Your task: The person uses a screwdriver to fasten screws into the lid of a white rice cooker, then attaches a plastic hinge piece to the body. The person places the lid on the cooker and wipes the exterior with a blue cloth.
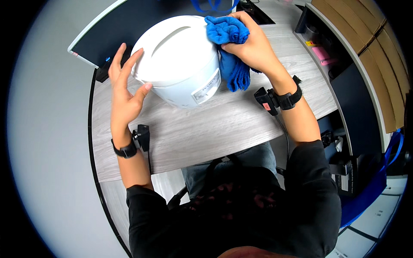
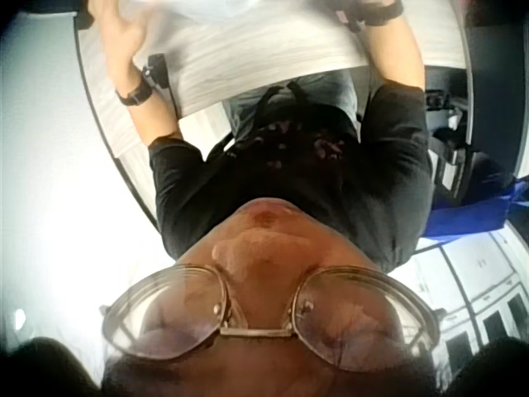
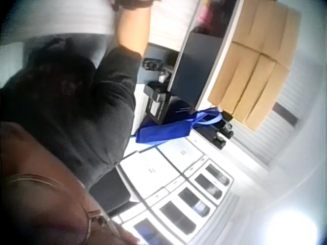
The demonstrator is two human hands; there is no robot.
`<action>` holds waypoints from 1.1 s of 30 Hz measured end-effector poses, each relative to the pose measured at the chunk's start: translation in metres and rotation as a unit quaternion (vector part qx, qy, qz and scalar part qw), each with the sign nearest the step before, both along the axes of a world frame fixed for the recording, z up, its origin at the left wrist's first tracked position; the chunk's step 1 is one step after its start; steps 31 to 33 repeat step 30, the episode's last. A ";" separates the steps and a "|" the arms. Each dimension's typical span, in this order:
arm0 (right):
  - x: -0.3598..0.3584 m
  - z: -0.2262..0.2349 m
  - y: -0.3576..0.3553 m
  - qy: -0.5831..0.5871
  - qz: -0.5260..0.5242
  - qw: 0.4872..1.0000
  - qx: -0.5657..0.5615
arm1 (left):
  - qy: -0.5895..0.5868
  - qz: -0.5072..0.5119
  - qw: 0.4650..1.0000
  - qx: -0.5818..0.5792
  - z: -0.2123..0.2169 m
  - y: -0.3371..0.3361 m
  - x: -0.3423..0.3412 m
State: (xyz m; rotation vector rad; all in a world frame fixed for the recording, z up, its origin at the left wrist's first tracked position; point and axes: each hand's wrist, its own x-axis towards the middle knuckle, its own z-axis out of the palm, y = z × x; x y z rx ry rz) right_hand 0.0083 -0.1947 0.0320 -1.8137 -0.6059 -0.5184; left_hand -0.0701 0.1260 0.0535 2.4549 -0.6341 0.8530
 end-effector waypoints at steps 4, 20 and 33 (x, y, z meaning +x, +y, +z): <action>-0.022 -0.005 0.015 -0.041 -0.026 0.999 0.003 | 0.012 0.011 0.998 0.062 0.011 -0.048 -0.032; 0.017 -0.012 0.014 -0.211 -0.008 0.977 0.043 | -0.107 0.035 0.993 0.045 -0.019 -0.079 -0.004; 0.004 -0.021 0.035 -0.307 0.000 0.943 -0.126 | -0.091 0.000 0.989 -0.114 -0.036 -0.033 0.024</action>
